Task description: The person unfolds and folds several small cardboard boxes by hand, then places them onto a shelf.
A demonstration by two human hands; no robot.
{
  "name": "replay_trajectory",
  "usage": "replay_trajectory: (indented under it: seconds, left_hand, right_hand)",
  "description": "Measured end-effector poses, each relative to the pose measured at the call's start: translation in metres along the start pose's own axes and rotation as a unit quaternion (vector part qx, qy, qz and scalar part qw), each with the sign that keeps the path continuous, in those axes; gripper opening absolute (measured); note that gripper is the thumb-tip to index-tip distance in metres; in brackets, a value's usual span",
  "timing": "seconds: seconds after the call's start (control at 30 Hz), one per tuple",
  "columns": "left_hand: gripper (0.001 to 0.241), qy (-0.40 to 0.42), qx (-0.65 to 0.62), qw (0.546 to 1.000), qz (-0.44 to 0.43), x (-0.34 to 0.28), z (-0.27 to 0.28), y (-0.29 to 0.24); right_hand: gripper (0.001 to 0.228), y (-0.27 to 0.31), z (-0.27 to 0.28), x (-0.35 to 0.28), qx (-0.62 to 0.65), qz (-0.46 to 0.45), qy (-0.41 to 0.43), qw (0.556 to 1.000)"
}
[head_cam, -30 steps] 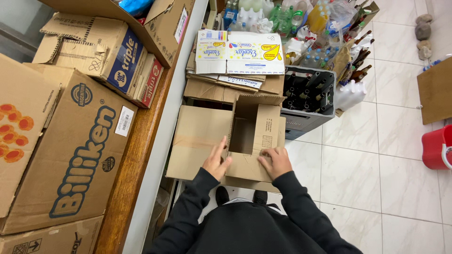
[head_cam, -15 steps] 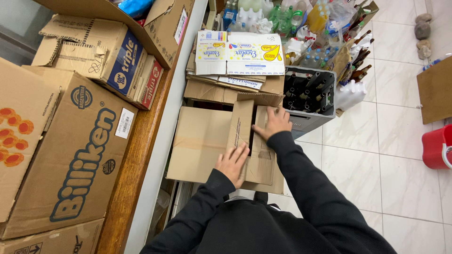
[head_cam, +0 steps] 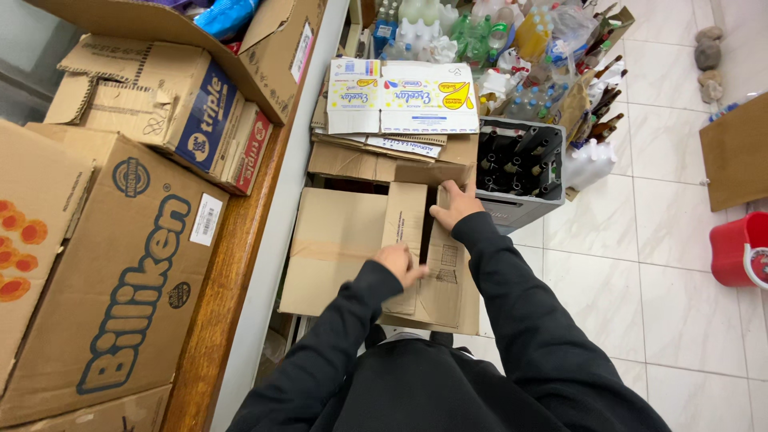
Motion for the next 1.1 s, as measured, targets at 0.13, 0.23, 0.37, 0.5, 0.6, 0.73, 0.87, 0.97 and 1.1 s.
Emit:
replay_trajectory:
  seconds: [0.13,0.23,0.37,0.5,0.6,0.73,0.87,0.97,1.1]
  left_hand:
    - [0.071,-0.051,-0.289,0.944,0.149,0.043,0.049,0.005]
    - [0.090,-0.172,-0.546,0.787,0.229,0.057,0.092,0.000]
    - [0.119,-0.308,-0.629,0.651,0.293,0.073,0.123,-0.006]
    - [0.125,-0.290,-0.608,0.674,0.302,0.083,0.137,-0.002]
    - [0.123,-0.259,-0.592,0.701,0.302,0.090,0.135,0.010]
    - [0.078,-0.216,-0.641,0.686,0.269,0.112,0.103,0.036]
    - [0.063,-0.171,-0.581,0.773,0.188,0.118,0.076,0.079]
    - [0.076,-0.121,-0.308,0.928,0.171,0.066,0.124,0.029]
    - [0.058,-0.134,-0.180,0.946,0.235,0.077,0.093,0.038]
  right_hand:
    - [0.072,-0.011,-0.008,0.005,0.077,0.025,0.008,0.997]
    - [0.070,-0.010,0.006,-0.010,0.110,0.043,0.003,0.993]
    - [0.070,-0.012,0.011,-0.021,0.142,0.061,-0.011,0.988]
    - [0.075,-0.020,0.013,-0.017,0.161,0.068,-0.026,0.984]
    - [0.079,-0.018,0.021,-0.027,0.181,0.067,-0.012,0.981]
    - [0.078,-0.027,0.021,-0.033,0.223,0.045,-0.020,0.974]
    - [0.084,-0.028,0.031,-0.042,0.269,0.025,-0.015,0.963]
    - [0.081,-0.024,0.037,-0.047,0.291,0.033,-0.008,0.956]
    - [0.076,-0.021,0.037,-0.047,0.300,0.038,-0.007,0.953]
Point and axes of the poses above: each hand's wrist, its own x-axis towards the middle knuckle, its own z-axis out of the back of the hand, y = z × x, the point moved 7 cm from there along x, towards the middle knuckle, and after that the axes turned 9 degrees about -x, right-handed, at the moved point
